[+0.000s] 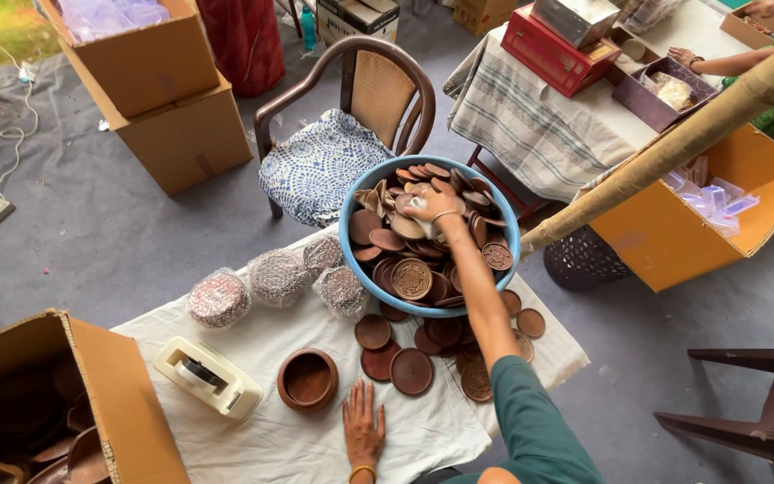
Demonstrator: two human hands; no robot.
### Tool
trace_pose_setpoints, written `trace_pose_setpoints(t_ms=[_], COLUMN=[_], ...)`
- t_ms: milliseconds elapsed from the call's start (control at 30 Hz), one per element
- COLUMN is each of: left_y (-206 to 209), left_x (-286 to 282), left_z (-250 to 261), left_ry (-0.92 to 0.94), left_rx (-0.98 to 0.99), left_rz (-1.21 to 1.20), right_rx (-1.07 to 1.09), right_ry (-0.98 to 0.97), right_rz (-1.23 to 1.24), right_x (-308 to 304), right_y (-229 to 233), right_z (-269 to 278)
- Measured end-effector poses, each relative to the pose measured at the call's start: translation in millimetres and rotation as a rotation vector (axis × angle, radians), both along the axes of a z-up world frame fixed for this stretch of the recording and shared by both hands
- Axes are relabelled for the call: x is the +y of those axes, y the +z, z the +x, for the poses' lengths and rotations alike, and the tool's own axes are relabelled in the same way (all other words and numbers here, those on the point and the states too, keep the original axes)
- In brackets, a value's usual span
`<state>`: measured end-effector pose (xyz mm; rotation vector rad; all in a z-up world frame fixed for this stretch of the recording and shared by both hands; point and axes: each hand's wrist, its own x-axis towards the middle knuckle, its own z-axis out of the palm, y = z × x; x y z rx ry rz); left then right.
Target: Wiping and cleaning small clay pots and lids with a cloth to prepare them for packaging.
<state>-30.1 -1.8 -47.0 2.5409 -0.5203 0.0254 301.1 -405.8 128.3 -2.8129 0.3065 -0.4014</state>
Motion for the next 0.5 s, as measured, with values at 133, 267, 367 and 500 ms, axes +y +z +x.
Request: trace_pose_setpoints(t_ms=[133, 267, 367, 500], left_y=[0, 1, 3, 1], left_x=[1, -1, 2, 2], left_z=[-2, -3, -2, -3], left_ry=[-0.006, -0.002, 0.003, 0.003], left_rx=[0.054, 0.017, -0.006, -0.01], left_rz=[0.002, -0.019, -0.037, -0.033], right_rx=[0.204, 0.146, 0.229, 0.408], right_ry=[-0.012, 0.011, -0.051, -0.213], right_rz=[0.04, 0.118, 0.143, 0.115], right_x=[51, 67, 66, 29], right_y=[5, -6, 6, 21], right_z=[-22, -49, -60, -47])
